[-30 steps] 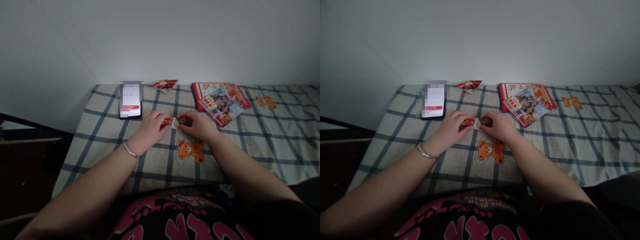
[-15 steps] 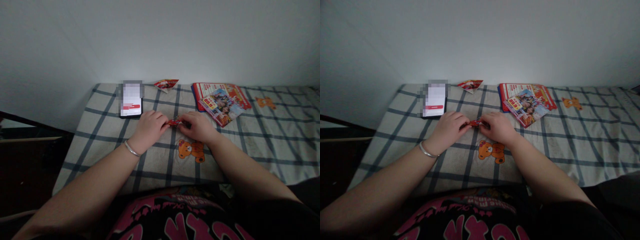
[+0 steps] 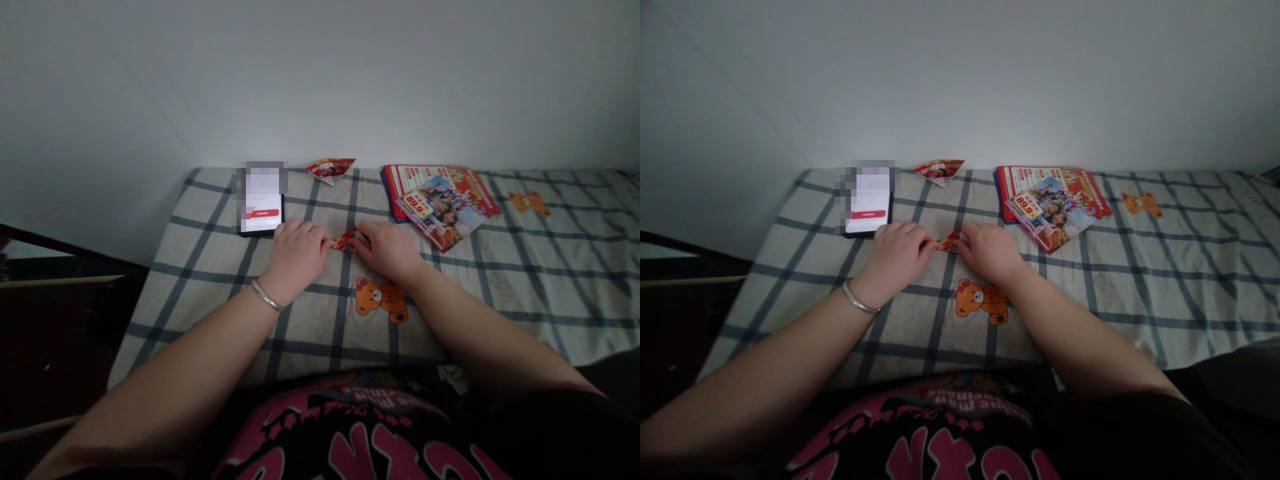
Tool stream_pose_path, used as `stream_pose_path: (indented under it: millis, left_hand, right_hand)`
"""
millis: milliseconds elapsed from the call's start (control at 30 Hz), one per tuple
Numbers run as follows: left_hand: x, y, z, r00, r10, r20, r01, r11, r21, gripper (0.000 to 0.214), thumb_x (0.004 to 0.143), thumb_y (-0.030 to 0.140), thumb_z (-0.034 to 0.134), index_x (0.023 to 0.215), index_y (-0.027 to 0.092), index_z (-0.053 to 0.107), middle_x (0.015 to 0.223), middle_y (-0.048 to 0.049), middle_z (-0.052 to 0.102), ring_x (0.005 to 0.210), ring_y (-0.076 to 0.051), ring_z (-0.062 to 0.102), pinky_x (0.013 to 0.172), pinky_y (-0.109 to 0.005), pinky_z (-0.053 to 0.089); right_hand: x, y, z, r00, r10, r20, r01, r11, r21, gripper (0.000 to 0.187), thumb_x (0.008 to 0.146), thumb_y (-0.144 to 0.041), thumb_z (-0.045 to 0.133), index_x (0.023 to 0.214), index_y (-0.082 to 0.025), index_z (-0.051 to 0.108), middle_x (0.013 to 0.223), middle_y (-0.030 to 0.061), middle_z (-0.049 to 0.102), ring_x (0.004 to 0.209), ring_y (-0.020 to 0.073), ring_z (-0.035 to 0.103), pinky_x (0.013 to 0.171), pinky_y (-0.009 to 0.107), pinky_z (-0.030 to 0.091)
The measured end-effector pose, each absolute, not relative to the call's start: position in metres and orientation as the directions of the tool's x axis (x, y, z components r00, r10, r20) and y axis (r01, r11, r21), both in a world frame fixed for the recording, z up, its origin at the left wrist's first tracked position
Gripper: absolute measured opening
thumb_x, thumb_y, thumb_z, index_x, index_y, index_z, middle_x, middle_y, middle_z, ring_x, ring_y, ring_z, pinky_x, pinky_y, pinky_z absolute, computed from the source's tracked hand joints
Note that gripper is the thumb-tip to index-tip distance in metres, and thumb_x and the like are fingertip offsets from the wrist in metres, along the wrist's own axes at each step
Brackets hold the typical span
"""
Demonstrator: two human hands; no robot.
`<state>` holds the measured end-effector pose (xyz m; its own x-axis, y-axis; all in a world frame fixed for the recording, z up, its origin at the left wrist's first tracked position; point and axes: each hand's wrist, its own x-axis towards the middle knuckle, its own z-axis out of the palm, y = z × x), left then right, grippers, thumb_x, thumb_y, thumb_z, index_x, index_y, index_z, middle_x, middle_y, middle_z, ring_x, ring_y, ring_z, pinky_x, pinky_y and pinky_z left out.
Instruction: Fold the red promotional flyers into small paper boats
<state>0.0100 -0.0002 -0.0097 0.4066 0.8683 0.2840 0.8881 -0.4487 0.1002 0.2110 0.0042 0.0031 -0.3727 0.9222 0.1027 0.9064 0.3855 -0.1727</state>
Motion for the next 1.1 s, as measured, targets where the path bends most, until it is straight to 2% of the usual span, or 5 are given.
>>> stream_pose_path:
  millis: [200, 400, 733, 1100]
  left_hand:
    - [0.014, 0.002, -0.01, 0.436, 0.845, 0.309, 0.876, -0.478, 0.072, 0.026, 0.096, 0.039, 0.057, 0.082, 0.018, 0.063, 0.084, -0.0076, 0.067, 0.087, -0.025, 0.057, 0.073, -0.038, 0.043]
    - [0.02, 0.001, -0.007, 0.405, 0.869, 0.285, 0.902, -0.431, 0.031, 0.031, 0.095, 0.045, 0.056, 0.083, 0.017, 0.064, 0.085, -0.0092, 0.067, 0.089, -0.028, 0.059, 0.076, -0.041, 0.042]
    - [0.018, 0.001, 0.003, 0.424, 0.897, 0.126, 0.903, -0.43, 0.018, 0.024, 0.1, 0.032, 0.049, 0.095, 0.015, 0.065, 0.098, -0.011, 0.068, 0.098, -0.028, 0.059, 0.079, -0.039, 0.042]
    - [0.014, -0.002, -0.005, 0.474, 0.861, 0.186, 0.878, -0.478, -0.027, 0.022, 0.1, 0.016, 0.039, 0.1, 0.014, 0.06, 0.094, -0.0102, 0.062, 0.091, -0.027, 0.058, 0.077, -0.038, 0.044]
  right_hand:
    - [0.213, 0.007, -0.001, -0.357, 0.923, 0.142, 0.906, 0.379, -0.187, 0.025, 0.097, -0.04, 0.051, 0.096, -0.018, 0.063, 0.097, 0.01, 0.066, 0.082, 0.0219, 0.061, 0.061, 0.031, 0.034]
    - [0.211, 0.006, 0.0, -0.36, 0.925, 0.121, 0.91, 0.377, -0.174, 0.023, 0.097, -0.037, 0.051, 0.098, -0.017, 0.062, 0.098, 0.0105, 0.066, 0.084, 0.022, 0.061, 0.063, 0.031, 0.036]
    - [0.211, 0.005, 0.001, -0.343, 0.933, 0.112, 0.917, 0.358, -0.175, 0.021, 0.097, -0.035, 0.052, 0.094, -0.018, 0.063, 0.096, 0.0081, 0.065, 0.081, 0.0205, 0.06, 0.063, 0.03, 0.035]
    - [0.214, 0.007, -0.005, -0.349, 0.921, 0.174, 0.894, 0.383, -0.233, 0.021, 0.096, -0.037, 0.056, 0.096, -0.017, 0.064, 0.097, 0.0079, 0.068, 0.086, 0.0215, 0.062, 0.066, 0.03, 0.04]
